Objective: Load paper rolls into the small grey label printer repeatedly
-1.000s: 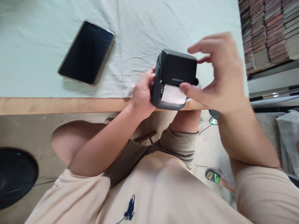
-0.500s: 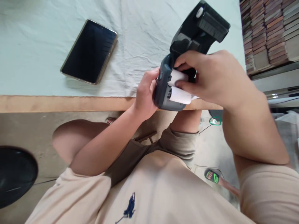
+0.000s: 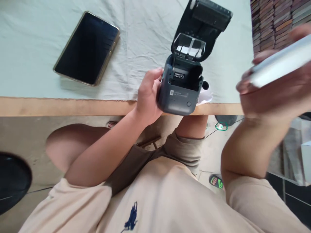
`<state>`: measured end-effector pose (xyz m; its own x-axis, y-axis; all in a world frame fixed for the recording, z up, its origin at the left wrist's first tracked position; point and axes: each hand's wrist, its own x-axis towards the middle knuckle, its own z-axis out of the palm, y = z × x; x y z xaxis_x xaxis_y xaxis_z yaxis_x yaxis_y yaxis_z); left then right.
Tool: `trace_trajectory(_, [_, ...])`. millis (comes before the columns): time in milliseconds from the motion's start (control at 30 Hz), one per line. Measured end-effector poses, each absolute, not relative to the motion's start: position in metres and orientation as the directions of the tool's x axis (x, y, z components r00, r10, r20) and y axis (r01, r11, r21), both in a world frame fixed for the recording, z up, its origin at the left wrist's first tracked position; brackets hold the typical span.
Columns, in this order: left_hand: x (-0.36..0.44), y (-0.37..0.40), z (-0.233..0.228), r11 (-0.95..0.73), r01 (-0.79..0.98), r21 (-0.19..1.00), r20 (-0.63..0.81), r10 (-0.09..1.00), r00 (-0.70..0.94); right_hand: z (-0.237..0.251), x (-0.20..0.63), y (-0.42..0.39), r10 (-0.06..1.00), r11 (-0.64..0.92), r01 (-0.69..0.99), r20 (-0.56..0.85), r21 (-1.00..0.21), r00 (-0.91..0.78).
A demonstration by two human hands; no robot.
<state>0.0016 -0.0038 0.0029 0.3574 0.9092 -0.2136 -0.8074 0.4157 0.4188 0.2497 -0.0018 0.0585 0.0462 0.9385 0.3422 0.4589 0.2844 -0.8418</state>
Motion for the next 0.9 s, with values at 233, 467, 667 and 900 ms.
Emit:
trace_trajectory(233, [-0.001, -0.005, 0.001, 0.475, -0.796, 0.375, -0.260, 0.878, 0.401, -0.023, 0.278, 0.003, 0.896, 0.318, 0.569, 0.436, -0.758, 0.080])
trace_trajectory(467, [-0.002, -0.004, 0.000, 0.500, -0.764, 0.408, -0.313, 0.863, 0.397, -0.025, 0.278, -0.015, 0.792, 0.278, 0.709, 0.572, -0.648, 0.214])
trace_trajectory(667, [0.001, -0.005, 0.003, 0.454, -0.760, 0.466, -0.253, 0.891, 0.378, -0.021, 0.206, -0.029, 0.889, 0.235, 0.800, 0.454, -0.553, 0.053])
trace_trajectory(900, [-0.002, -0.007, 0.005, 0.473, -0.768, 0.431, -0.334, 0.875, 0.352, -0.029, 0.206, -0.010, 0.883, 0.223, 0.775, 0.459, -0.592, 0.097])
